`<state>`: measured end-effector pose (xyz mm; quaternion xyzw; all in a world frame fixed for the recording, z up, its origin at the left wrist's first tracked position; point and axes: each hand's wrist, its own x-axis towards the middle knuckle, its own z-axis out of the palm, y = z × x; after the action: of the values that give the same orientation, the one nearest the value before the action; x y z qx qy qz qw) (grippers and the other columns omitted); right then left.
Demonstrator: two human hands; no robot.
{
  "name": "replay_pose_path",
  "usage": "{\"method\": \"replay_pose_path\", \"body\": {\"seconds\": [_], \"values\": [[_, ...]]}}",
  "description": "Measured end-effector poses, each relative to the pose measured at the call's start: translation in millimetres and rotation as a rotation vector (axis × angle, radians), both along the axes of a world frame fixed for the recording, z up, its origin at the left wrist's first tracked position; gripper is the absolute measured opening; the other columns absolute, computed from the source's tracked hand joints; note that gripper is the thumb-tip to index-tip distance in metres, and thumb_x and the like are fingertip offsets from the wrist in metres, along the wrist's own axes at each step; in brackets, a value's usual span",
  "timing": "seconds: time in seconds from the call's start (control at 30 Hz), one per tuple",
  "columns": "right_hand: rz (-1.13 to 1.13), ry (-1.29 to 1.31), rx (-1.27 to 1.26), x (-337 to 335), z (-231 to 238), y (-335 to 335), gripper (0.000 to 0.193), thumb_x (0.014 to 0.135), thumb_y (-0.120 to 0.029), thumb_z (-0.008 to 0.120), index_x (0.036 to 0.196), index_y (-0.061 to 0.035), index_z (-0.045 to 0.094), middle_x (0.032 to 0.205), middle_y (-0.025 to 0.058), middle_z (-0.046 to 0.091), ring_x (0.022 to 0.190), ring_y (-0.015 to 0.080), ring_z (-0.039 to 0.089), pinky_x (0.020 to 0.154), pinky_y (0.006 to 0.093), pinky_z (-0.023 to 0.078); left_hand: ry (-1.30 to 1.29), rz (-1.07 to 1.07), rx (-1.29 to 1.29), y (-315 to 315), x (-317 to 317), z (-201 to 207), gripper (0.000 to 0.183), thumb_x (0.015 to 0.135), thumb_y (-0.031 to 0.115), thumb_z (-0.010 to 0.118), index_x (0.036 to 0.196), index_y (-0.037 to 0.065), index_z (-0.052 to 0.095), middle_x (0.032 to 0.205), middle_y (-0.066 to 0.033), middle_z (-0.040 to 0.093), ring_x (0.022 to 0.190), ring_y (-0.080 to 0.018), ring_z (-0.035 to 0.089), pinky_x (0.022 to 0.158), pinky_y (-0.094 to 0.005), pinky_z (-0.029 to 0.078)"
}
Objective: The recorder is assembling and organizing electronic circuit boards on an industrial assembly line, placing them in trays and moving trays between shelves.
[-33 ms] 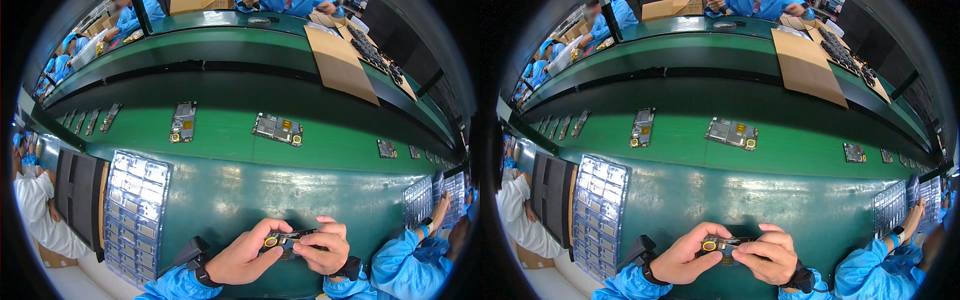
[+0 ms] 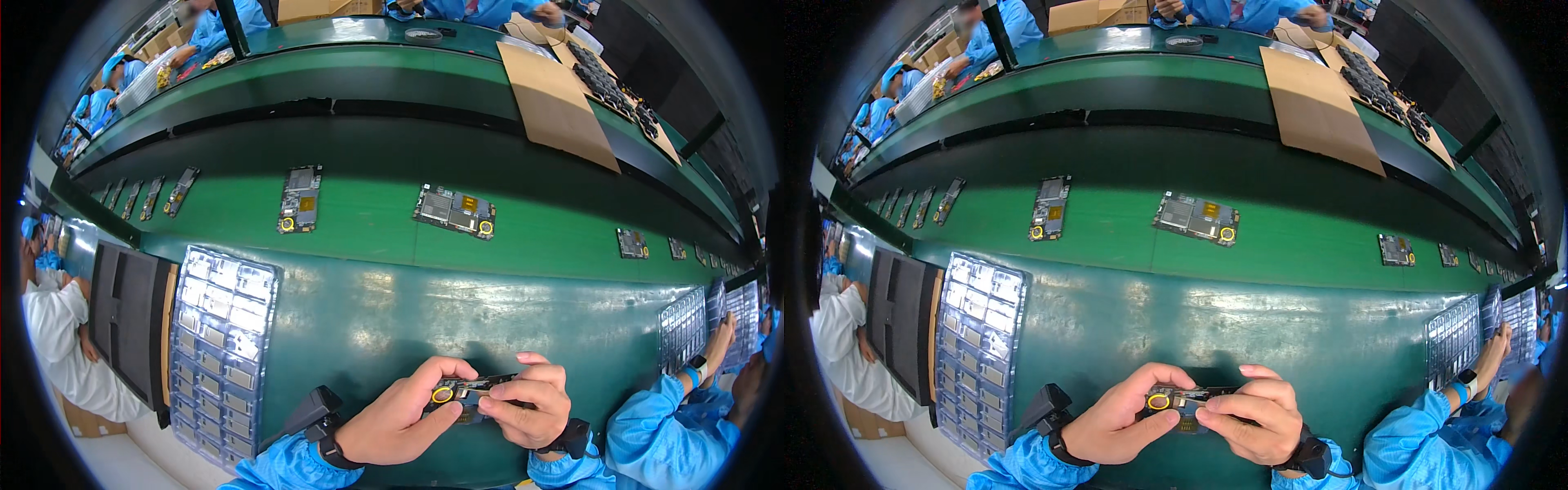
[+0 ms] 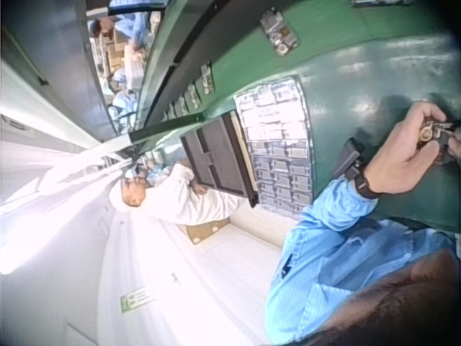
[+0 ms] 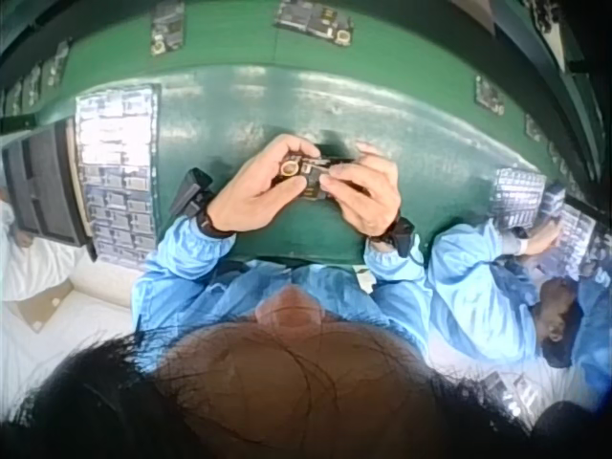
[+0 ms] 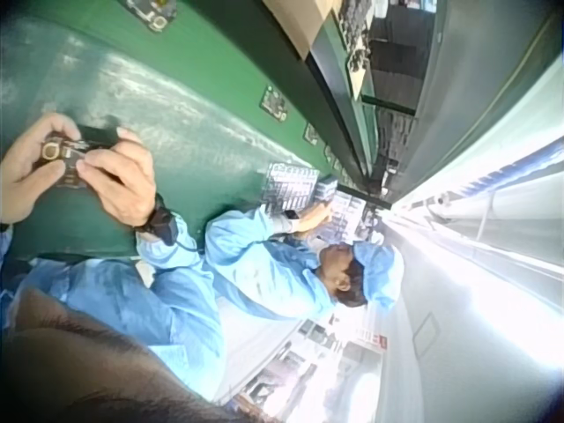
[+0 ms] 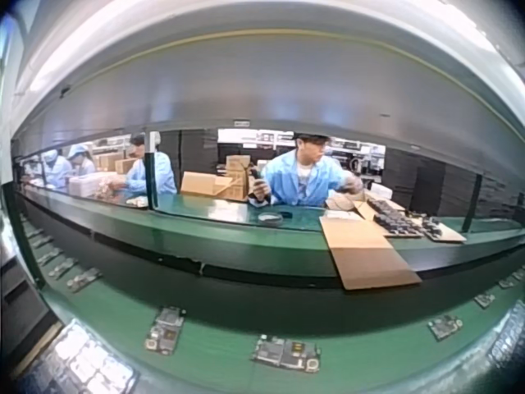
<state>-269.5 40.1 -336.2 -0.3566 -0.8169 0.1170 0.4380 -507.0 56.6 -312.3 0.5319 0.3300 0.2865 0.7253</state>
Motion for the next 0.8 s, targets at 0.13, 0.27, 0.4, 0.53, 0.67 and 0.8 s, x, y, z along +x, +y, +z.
{"method": "replay_pose_path", "body": {"seconds": [0.13, 0.27, 0.4, 0.53, 0.67, 0.8], "values": [[0.000, -0.025, -0.015, -0.6, 2.4, 1.1, 0.037, 0.066, -0.001, 0.086, 0.099, -0.0175, 0.084, 0.105, -0.0037, 0.073, 0.094, 0.0161, 0.059, 0.103, 0.0444, 0.052, 0.059, 0.011, 0.067, 0.8, 0.0, 1.6, 0.036, 0.102, 0.002, 0.057, 0.136, -0.001, 0.047, 0.124, -0.0074, 0.059, 0.113, -0.0105, 0.057, 0.097, -0.0283, 0.047], [-0.009, -0.012, -0.073, -1.3, 2.5, 1.6, 0.036, 0.067, -0.002, 0.087, 0.099, -0.0175, 0.084, 0.106, -0.0025, 0.072, 0.096, 0.0173, 0.059, 0.103, 0.0455, 0.052, 0.079, 0.023, 0.069, 1.5, 0.4, 4.6, 0.035, 0.102, 0.003, 0.058, 0.135, -0.001, 0.048, 0.119, -0.0078, 0.062, 0.108, -0.0108, 0.060, 0.095, -0.0288, 0.049], [0.009, 0.027, -0.074, -0.9, 0.8, 1.2, 0.036, 0.066, -0.002, 0.088, 0.099, -0.0178, 0.084, 0.106, -0.0029, 0.072, 0.097, 0.0177, 0.058, 0.103, 0.0462, 0.052, 0.082, 0.038, 0.095, 0.9, 0.2, 5.1, 0.035, 0.102, 0.005, 0.058, 0.135, 0.000, 0.048, 0.116, -0.0073, 0.064, 0.106, -0.0108, 0.061, 0.094, -0.0288, 0.049], [0.005, 0.025, -0.089, -1.3, 1.7, 1.3, 0.037, 0.066, -0.002, 0.088, 0.099, -0.0181, 0.084, 0.106, -0.0034, 0.072, 0.096, 0.0177, 0.058, 0.103, 0.0459, 0.052, 0.078, 0.033, 0.084, 1.5, 0.0, 5.7, 0.035, 0.102, 0.005, 0.058, 0.135, 0.000, 0.048, 0.113, -0.0065, 0.064, 0.105, -0.0104, 0.061, 0.092, -0.0285, 0.049], [0.003, 0.024, -0.090, -0.6, 1.2, 1.0, 0.036, 0.067, -0.002, 0.088, 0.099, -0.0186, 0.084, 0.106, -0.0036, 0.072, 0.097, 0.0175, 0.058, 0.103, 0.0458, 0.052, 0.098, 0.027, 0.086, 1.9, -0.4, 7.7, 0.034, 0.103, 0.006, 0.058, 0.135, 0.000, 0.048, 0.113, -0.0067, 0.065, 0.103, -0.0099, 0.061, 0.089, -0.0282, 0.050], [0.006, 0.020, -0.095, 0.0, 0.8, 1.0, 0.036, 0.068, -0.002, 0.088, 0.099, -0.0189, 0.084, 0.106, -0.0037, 0.071, 0.096, 0.0172, 0.058, 0.103, 0.0456, 0.052, 0.098, 0.027, 0.086, 1.6, -0.4, 7.6, 0.034, 0.103, 0.006, 0.058, 0.135, 0.001, 0.048, 0.113, -0.0073, 0.065, 0.102, -0.0102, 0.062, 0.089, -0.0285, 0.050]]}}
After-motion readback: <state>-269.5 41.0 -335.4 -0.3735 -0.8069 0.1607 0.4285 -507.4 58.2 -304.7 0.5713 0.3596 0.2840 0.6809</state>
